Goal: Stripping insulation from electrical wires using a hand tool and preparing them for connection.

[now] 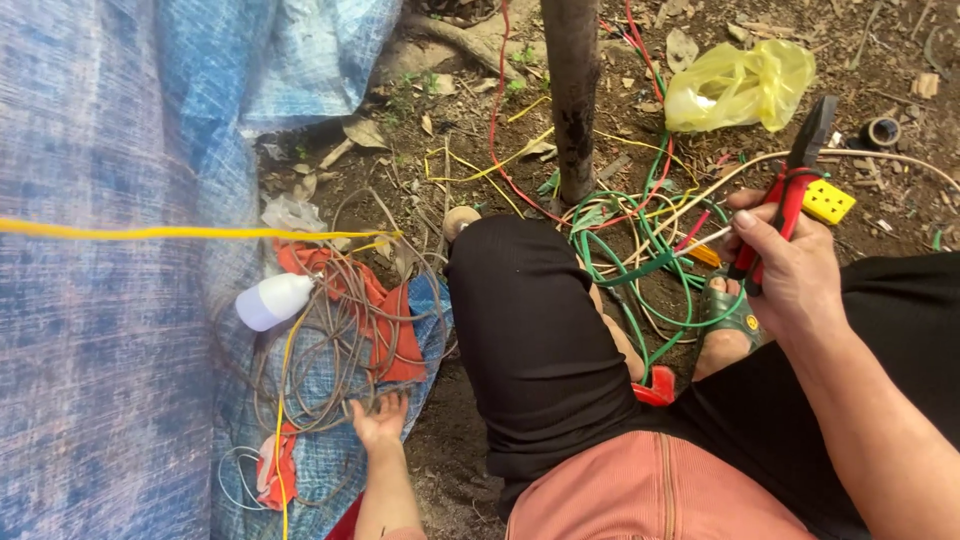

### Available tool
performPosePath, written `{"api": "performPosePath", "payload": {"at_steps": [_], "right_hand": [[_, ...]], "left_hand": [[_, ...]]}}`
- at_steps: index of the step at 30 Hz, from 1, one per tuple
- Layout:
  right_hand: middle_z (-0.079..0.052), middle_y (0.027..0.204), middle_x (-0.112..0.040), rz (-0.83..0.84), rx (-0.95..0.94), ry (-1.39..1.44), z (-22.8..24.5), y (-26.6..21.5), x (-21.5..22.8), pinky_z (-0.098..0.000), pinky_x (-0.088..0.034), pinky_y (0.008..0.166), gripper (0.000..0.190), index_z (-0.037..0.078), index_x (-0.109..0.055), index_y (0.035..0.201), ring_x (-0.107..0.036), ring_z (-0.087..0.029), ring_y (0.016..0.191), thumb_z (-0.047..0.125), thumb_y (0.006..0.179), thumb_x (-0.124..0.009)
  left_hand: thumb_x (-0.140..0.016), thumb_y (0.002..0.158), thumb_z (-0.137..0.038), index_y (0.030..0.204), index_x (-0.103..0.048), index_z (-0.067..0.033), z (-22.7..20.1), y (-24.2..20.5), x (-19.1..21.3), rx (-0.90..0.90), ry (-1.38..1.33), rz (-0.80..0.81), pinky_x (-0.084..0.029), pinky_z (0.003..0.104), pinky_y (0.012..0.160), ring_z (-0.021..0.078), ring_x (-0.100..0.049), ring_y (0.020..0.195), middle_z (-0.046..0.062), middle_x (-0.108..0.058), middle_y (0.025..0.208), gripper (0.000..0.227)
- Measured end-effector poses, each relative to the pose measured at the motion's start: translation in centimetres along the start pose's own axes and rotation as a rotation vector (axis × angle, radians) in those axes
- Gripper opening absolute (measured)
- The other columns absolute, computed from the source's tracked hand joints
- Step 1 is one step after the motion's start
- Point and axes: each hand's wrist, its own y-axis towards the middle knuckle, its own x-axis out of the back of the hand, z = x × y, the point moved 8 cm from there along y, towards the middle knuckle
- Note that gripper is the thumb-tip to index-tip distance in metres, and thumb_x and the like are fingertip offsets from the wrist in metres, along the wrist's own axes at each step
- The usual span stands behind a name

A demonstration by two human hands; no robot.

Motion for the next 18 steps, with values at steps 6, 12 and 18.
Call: {"api": "performPosePath", "payload": {"at_steps": [6,12,18], "right_hand": [[-0.001,0.135,-0.063,-0.011,-0.013,0.002,0.2,-0.1,-0.2,-0.0179,-0.053,0.078,0.008,0.012,-0.061,0.092,-0.059,-0.006,0.086,0.013,0.097,-0.067],[0.000,0.135,-0.062,0.015,-0.021,-0.017,0.1,0.0,-0.8,-0.0209,-0.052,0.080,0.008,0.011,-0.060,0.092,-0.059,-0.008,0.087,0.013,0.097,-0.066],[0.000,0.136,-0.062,0.018,-0.032,-0.003,0.3,-0.2,-1.1,-0.0207,-0.052,0.079,0.008,0.010,-0.058,0.093,-0.058,-0.008,0.087,0.011,0.097,-0.065]], "left_hand": [[-0.045,0.112,-0.021,0.115,-0.052,-0.0064,0.1,-0.7,-2.4,-0.230,0.034,0.038,-0.057,0.027,0.065,0.0109,-0.055,0.072,0.003,-0.057,0.089,0.017],[-0.056,0.104,-0.014,0.137,-0.055,-0.0172,5.2,-6.5,-4.4,-0.418,0.467,0.173,-0.042,0.020,0.059,0.0053,-0.051,0.072,-0.001,-0.058,0.105,0.033],[-0.051,0.105,-0.008,0.144,-0.048,-0.0160,13.5,-6.8,-4.2,-0.189,0.286,0.382,-0.054,0.036,0.073,0.0205,-0.063,0.081,0.008,-0.061,0.097,0.040]]}}
